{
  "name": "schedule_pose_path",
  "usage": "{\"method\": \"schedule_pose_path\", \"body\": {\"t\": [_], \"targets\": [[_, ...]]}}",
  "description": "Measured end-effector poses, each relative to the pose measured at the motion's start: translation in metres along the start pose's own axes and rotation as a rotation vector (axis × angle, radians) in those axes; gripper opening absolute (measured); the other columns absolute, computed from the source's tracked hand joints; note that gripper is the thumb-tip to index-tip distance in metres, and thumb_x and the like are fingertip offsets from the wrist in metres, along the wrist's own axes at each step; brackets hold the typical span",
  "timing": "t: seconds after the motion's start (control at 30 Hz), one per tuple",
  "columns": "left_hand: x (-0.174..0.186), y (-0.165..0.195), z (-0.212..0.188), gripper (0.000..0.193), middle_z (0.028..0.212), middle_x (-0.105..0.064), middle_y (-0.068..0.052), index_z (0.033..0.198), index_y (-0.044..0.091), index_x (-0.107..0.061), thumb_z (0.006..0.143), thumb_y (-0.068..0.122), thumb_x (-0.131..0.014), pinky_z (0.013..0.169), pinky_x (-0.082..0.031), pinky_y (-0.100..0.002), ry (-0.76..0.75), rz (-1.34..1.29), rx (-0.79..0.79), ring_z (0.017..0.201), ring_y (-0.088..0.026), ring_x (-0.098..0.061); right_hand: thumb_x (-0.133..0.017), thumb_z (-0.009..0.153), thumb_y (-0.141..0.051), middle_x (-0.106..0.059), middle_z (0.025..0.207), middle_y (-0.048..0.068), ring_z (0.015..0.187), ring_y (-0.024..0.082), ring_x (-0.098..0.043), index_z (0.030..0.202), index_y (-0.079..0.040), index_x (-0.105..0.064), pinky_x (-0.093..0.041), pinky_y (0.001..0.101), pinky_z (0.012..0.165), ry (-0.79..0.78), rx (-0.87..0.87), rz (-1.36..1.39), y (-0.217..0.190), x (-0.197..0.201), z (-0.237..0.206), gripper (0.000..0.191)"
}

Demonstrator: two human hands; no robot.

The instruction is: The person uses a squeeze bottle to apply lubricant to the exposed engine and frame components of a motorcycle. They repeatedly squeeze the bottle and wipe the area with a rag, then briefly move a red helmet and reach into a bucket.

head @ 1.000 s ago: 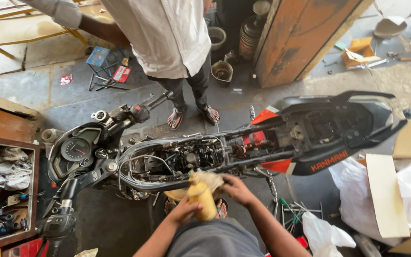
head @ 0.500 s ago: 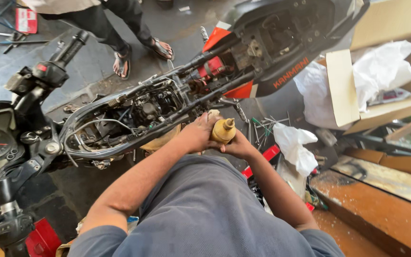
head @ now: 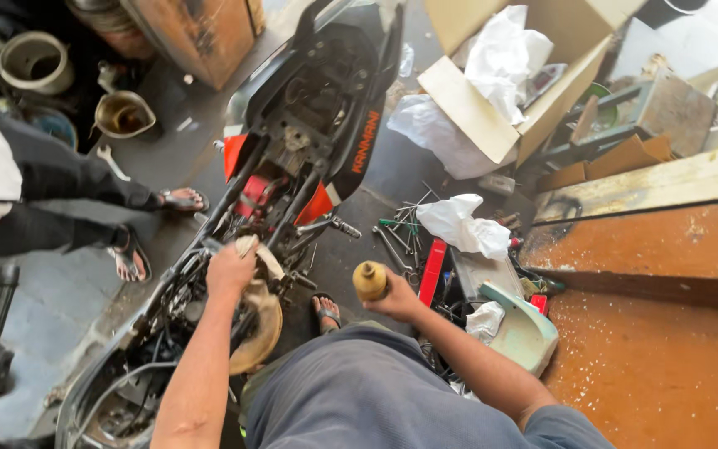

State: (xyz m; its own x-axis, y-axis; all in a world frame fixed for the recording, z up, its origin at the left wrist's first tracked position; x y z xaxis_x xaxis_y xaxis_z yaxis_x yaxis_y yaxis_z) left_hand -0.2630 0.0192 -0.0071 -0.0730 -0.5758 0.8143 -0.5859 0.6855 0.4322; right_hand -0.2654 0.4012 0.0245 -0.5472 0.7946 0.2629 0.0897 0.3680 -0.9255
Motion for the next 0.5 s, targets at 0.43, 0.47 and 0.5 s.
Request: {"method": "schedule_pose_path", "body": {"t": [0.43, 0.47, 0.5], "targets": [[-0.015, -0.031, -0.024, 0.055, 0.116, -0.070, -0.029, 0.119, 0.005, -0.070, 0.093, 0.050, -0.053, 0.096, -0.049, -0.054, 0.137, -0.176, 0.340, 0.110, -0.047, -0.065, -0.082, 0.068, -0.014, -0.073, 0.122, 0.009, 0.116, 0.020, -0.071, 0.133, -0.008, -0.060, -0.053, 0.0347, 0.103, -0.157, -0.039, 0.057, -0.026, -0.030, -0.042, 0.068], [-0.012, -0.027, -0.024, 0.052, 0.115, -0.070, -0.028, 0.123, 0.007, -0.066, 0.090, 0.046, -0.056, 0.094, -0.049, -0.054, 0.181, -0.257, 0.296, 0.107, -0.047, -0.064, -0.082, 0.068, -0.015, -0.073, 0.123, 0.010, 0.117, 0.021, -0.070, 0.133, -0.009, -0.060, -0.053, 0.0352, 0.103, -0.165, -0.042, 0.058, -0.028, -0.030, -0.043, 0.068], [-0.009, -0.023, -0.024, 0.052, 0.114, -0.069, -0.028, 0.127, 0.009, -0.063, 0.087, 0.042, -0.059, 0.092, -0.048, -0.053, 0.223, -0.338, 0.253, 0.105, -0.047, -0.064, -0.083, 0.068, -0.016, -0.073, 0.124, 0.010, 0.117, 0.022, -0.070, 0.133, -0.009, -0.061, -0.053, 0.0357, 0.103, -0.173, -0.047, 0.059, -0.030, -0.030, -0.042, 0.069]]}}
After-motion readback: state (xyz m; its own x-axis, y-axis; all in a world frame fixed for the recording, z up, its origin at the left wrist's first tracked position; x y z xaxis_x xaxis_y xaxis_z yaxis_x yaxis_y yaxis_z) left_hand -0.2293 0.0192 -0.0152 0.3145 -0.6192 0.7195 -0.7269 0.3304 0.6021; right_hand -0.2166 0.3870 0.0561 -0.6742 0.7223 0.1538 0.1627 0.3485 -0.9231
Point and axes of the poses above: each hand's wrist, its own z-axis towards the middle knuckle, its own x-axis out of the back of the hand, y = z × x, the point moved 5 cm from there along z, towards the middle knuckle
